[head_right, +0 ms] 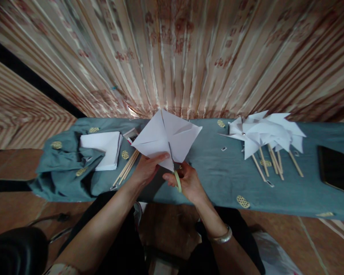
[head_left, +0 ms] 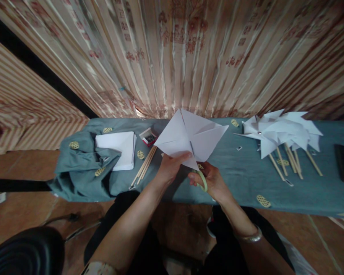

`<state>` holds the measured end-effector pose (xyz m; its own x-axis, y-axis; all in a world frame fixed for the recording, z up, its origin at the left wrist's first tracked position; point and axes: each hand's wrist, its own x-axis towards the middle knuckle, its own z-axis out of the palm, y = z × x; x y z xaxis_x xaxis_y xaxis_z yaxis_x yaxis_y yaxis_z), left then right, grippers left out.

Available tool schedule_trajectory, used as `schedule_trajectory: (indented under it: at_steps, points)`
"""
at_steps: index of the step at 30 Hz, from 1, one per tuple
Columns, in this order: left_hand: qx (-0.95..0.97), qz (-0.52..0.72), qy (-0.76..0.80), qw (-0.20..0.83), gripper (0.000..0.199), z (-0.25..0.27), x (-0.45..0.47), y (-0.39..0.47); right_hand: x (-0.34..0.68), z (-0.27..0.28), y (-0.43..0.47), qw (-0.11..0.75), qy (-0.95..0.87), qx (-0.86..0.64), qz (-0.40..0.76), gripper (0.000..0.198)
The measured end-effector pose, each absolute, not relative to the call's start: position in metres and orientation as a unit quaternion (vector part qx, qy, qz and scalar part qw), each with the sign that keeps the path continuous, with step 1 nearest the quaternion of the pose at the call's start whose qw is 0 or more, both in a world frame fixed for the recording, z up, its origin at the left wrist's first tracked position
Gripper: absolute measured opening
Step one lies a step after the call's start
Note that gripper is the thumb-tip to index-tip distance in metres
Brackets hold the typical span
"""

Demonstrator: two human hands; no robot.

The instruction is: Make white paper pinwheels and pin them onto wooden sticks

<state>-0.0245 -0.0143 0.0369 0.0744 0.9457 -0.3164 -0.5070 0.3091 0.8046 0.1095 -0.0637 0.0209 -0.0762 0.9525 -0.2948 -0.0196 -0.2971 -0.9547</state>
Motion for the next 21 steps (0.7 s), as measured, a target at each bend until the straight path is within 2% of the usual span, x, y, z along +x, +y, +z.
schedule_trajectory:
  at_steps: [15, 21]
  points:
    - [0.272, 0.53, 0.425, 0.681, 0.032, 0.035, -0.025, -0.015, 0.109, 0.02, -0.064, 0.404, -0.43, -0.545, 0.595, 0.07]
    - [0.268, 0.534, 0.429, 0.677, 0.034, 0.037, -0.025, -0.015, 0.111, 0.03, -0.065, 0.374, -0.458, -0.535, 0.603, 0.075]
